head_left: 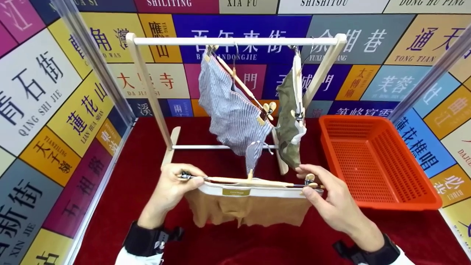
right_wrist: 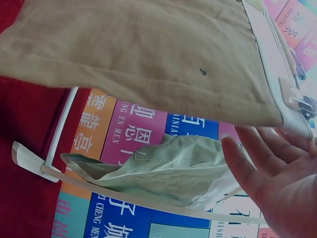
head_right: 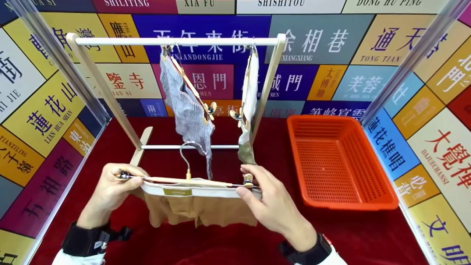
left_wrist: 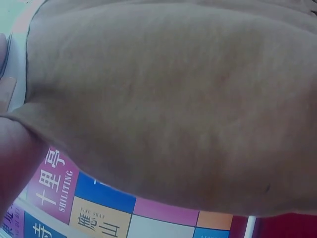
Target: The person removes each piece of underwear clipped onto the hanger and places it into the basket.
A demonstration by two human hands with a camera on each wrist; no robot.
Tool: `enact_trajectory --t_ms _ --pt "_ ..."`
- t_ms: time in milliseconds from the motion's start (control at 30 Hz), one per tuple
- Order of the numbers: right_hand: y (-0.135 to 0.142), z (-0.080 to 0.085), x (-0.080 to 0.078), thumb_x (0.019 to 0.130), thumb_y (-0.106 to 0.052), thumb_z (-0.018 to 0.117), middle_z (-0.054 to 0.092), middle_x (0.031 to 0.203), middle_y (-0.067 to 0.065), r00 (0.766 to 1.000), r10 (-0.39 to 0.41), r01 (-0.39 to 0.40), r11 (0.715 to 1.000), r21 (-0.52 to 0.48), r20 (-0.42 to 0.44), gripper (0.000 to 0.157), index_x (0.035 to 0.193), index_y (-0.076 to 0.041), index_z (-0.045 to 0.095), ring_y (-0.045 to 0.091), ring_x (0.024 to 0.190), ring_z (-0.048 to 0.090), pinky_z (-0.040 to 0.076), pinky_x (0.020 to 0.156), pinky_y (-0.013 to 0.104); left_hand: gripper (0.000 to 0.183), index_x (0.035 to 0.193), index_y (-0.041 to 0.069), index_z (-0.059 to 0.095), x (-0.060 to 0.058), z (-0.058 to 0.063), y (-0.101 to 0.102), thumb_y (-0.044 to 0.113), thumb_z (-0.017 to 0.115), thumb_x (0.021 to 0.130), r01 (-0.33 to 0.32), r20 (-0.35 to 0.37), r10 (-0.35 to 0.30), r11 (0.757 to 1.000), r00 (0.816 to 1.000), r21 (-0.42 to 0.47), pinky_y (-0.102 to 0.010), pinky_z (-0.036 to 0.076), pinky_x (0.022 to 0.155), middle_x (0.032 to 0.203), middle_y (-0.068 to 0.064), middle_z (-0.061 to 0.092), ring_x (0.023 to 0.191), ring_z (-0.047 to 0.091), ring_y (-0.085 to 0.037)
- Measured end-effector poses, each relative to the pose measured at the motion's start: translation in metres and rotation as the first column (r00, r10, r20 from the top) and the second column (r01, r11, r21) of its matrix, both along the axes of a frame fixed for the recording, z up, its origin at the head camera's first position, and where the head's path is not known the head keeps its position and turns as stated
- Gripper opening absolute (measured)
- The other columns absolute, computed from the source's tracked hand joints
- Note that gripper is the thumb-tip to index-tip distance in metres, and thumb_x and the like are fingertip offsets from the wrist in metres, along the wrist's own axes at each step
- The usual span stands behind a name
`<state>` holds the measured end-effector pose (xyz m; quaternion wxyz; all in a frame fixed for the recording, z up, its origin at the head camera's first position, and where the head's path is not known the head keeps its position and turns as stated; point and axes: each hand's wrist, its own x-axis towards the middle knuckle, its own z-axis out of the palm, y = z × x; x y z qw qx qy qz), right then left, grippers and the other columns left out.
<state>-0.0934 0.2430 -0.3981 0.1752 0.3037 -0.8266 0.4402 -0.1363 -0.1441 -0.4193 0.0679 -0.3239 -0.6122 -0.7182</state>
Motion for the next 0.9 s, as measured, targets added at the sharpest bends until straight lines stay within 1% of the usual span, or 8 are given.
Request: enact_trajectory --t_ms 100,167,267,367,500,600,767,900 --pt "0.001 0.001 -0.001 0.092 0.012 0.065 0.072 0.118 0.003 1.000 -0.013 0.013 1.000 -0.012 -0.003 0.039 0.128 -0.001 0.065 0.014 0.105 0.071 0.054 0.080 0.017 0.012 0.089 -0.013 0.074 0.000 0.001 0.005 -0.002 0.079 0.089 -0.003 -0.002 0.003 1.000 1.000 -0.014 -0.018 0.056 0.066 0.089 0.003 0.077 0.077 0.069 -0.007" --pt "0.001 0.001 -0.001 0.094 0.013 0.063 0.073 0.113 0.004 1.000 -0.023 0.022 1.000 -0.022 -0.002 0.034 0.123 -0.002 0.067 0.012 0.101 0.072 0.055 0.077 0.017 0.012 0.089 -0.014 0.073 0.000 0.001 0.008 -0.004 0.079 0.088 0.003 0.005 -0.003 1.000 1.000 -0.012 -0.018 0.056 0.066 0.089 0.003 0.077 0.078 0.069 -0.007" --pt "0.003 0.001 -0.001 0.095 0.013 0.062 0.073 0.107 0.003 0.999 -0.038 0.038 0.999 -0.031 0.004 0.029 0.118 -0.002 0.068 0.010 0.097 0.071 0.055 0.077 0.016 0.010 0.089 -0.014 0.073 0.001 0.001 0.011 -0.006 0.078 0.088 -0.001 0.009 0.001 1.000 1.000 -0.017 -0.018 0.056 0.066 0.088 0.003 0.077 0.078 0.069 -0.007" --pt "0.003 0.000 -0.003 0.093 0.014 0.063 0.073 0.103 0.003 0.999 -0.043 0.042 0.998 -0.038 -0.024 0.027 0.114 -0.002 0.069 0.009 0.091 0.069 0.053 0.077 0.015 0.009 0.089 -0.014 0.073 0.000 0.000 0.013 -0.006 0.078 0.088 -0.017 0.008 0.017 0.999 1.000 -0.028 -0.018 0.056 0.066 0.087 0.003 0.077 0.078 0.069 -0.007" --pt "0.006 -0.004 -0.006 0.092 0.013 0.065 0.071 0.097 0.007 0.996 -0.045 0.041 0.998 -0.053 -0.080 0.024 0.110 -0.002 0.069 0.008 0.082 0.064 0.049 0.073 0.015 0.009 0.088 -0.014 0.073 -0.001 -0.001 0.015 -0.007 0.078 0.087 -0.033 0.011 0.034 0.999 0.999 -0.043 -0.018 0.056 0.067 0.087 0.004 0.077 0.078 0.070 -0.007" --pt "0.009 -0.006 -0.008 0.093 0.012 0.066 0.069 0.093 0.008 0.995 -0.054 0.049 0.997 -0.059 -0.085 0.021 0.109 -0.002 0.069 0.007 0.079 0.060 0.047 0.069 0.016 0.011 0.089 -0.015 0.073 -0.002 -0.002 0.018 -0.005 0.078 0.088 -0.039 0.009 0.040 0.998 0.999 -0.050 -0.018 0.056 0.067 0.087 0.003 0.078 0.078 0.070 -0.007" --pt "0.013 -0.005 -0.010 0.090 0.014 0.066 0.068 0.093 0.004 0.994 -0.073 0.070 0.997 -0.038 -0.083 0.024 0.108 -0.002 0.069 0.006 0.078 0.058 0.045 0.068 0.017 0.017 0.088 -0.014 0.074 -0.002 -0.004 0.022 0.002 0.080 0.089 -0.055 0.009 0.056 0.997 0.998 -0.055 -0.018 0.056 0.066 0.086 -0.002 0.078 0.077 0.070 -0.007" --pt "0.017 -0.004 -0.012 0.088 0.016 0.066 0.068 0.095 0.003 0.993 -0.083 0.081 0.996 -0.030 -0.082 0.027 0.107 -0.002 0.069 0.006 0.080 0.058 0.045 0.067 0.017 0.012 0.089 -0.014 0.074 -0.003 -0.005 0.026 -0.003 0.079 0.088 -0.060 0.031 0.062 0.996 0.998 -0.066 -0.018 0.055 0.066 0.086 -0.001 0.078 0.077 0.069 -0.007"
